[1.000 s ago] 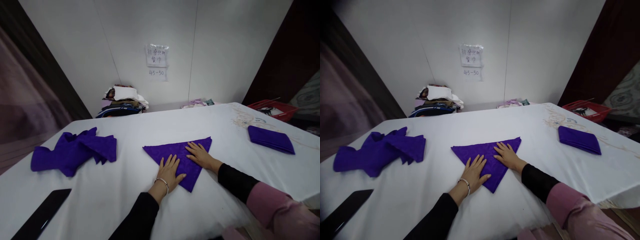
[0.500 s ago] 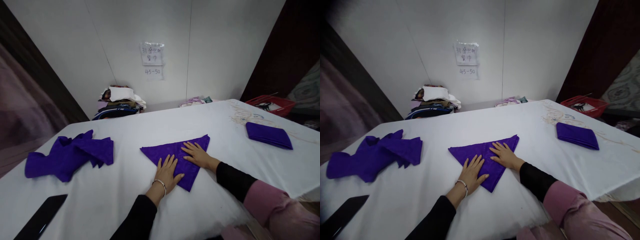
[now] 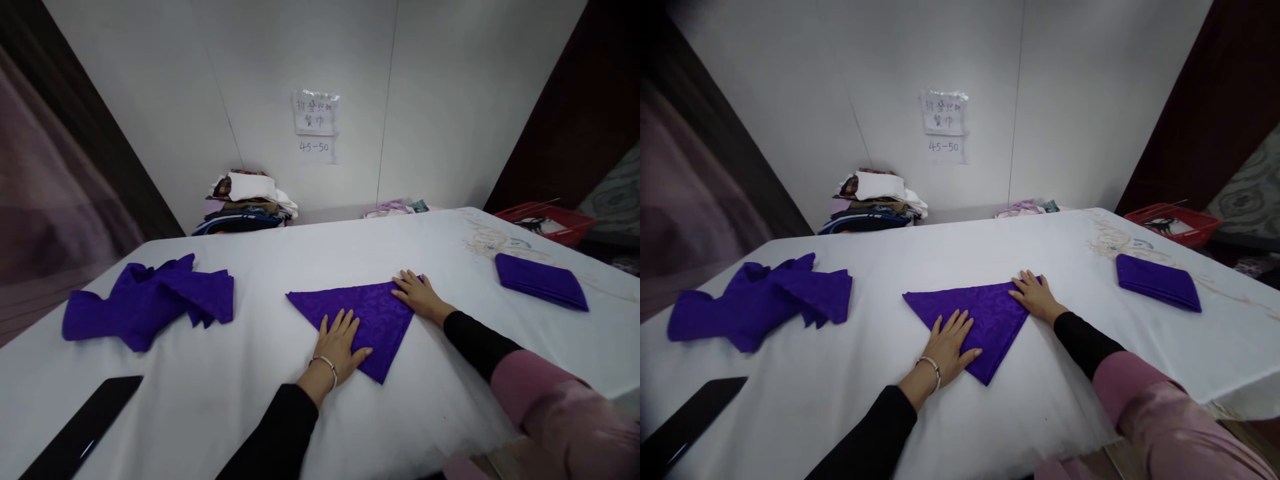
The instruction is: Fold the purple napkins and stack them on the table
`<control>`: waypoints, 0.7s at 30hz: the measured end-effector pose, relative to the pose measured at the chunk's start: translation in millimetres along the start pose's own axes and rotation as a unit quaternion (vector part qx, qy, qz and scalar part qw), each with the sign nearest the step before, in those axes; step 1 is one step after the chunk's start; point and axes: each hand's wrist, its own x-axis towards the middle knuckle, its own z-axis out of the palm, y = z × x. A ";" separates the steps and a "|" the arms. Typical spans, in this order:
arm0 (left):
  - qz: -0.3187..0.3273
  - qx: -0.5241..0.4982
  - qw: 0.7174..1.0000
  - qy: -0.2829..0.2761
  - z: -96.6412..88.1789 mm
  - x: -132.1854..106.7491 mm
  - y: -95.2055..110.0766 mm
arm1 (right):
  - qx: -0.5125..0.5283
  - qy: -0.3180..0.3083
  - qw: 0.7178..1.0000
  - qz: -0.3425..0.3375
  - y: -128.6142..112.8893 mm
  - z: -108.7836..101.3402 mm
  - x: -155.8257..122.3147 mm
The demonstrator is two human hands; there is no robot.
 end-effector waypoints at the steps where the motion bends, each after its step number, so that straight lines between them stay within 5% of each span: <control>1: 0.001 0.002 1.000 0.001 0.3 0.1 -0.1 | 0.003 0.010 1.000 -0.018 -10.9 -1.8 -3.4; 6: 0.001 0.023 1.000 -0.004 1.3 1.4 -0.3 | 0.073 -0.004 0.986 -0.151 -74.0 -3.7 -28.8; 9: -0.005 0.034 0.999 -0.016 0.0 3.0 0.5 | 0.094 -0.037 0.977 -0.187 -84.5 -1.6 -36.3; 18: 0.002 0.048 0.999 -0.002 0.7 6.4 -3.1 | 0.058 -0.028 0.998 -0.001 8.6 -2.8 -14.2; 21: 0.001 0.051 0.999 -0.005 0.3 7.0 -4.3 | 0.048 -0.022 0.996 0.066 17.9 -7.5 -13.6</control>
